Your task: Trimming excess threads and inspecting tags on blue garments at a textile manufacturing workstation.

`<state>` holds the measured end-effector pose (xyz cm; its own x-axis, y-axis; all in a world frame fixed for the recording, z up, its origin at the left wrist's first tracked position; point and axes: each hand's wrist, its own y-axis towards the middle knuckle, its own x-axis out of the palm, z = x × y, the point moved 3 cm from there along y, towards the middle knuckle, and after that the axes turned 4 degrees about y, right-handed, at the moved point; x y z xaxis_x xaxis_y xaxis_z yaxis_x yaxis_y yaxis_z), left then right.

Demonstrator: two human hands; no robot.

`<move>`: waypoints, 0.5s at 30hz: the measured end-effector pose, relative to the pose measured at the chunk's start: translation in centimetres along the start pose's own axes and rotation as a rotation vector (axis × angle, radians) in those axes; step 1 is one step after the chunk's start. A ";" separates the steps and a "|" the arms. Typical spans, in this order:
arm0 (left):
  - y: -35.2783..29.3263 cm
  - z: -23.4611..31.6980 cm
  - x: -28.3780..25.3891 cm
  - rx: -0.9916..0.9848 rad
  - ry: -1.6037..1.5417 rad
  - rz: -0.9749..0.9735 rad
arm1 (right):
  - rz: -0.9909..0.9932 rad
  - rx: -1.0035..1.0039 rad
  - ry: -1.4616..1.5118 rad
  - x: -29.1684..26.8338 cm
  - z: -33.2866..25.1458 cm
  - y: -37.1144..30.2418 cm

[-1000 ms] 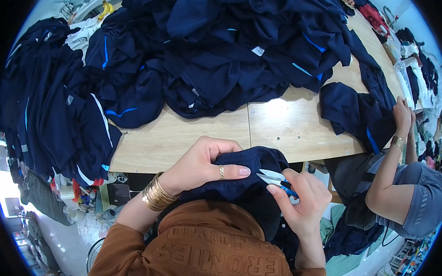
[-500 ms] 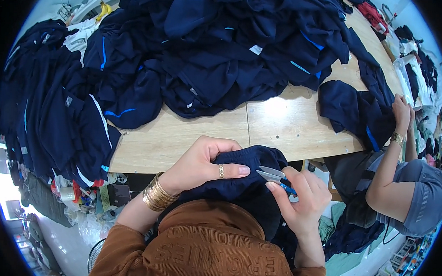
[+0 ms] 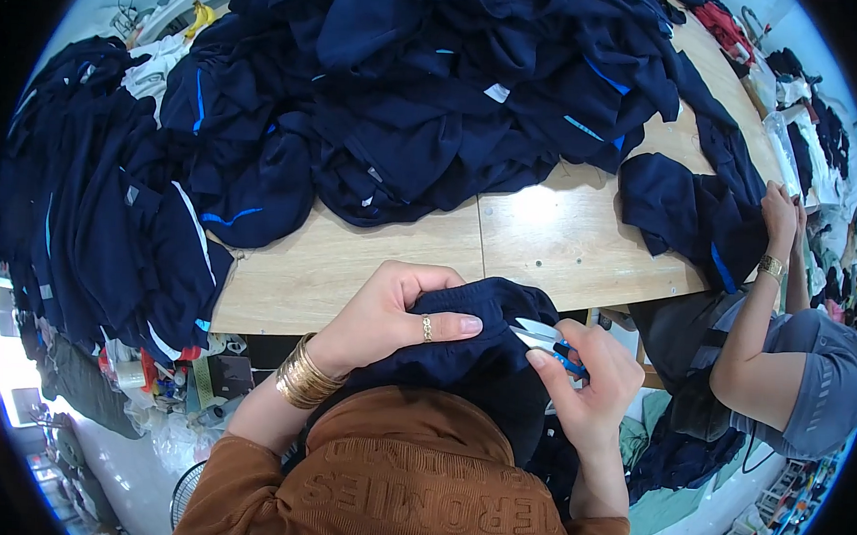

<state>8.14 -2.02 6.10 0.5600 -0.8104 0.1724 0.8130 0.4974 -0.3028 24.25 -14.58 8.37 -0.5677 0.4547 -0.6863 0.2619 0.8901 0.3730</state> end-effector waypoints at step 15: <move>0.1 0.0 0.2 0.031 0.031 0.005 | -0.020 -0.047 -0.142 0.1 -1.0 0.2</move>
<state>8.35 -2.16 6.06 0.5588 -0.8171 0.1418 0.8153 0.5101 -0.2741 23.47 -14.43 9.00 -0.4555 0.4395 -0.7742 0.2129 0.8982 0.3846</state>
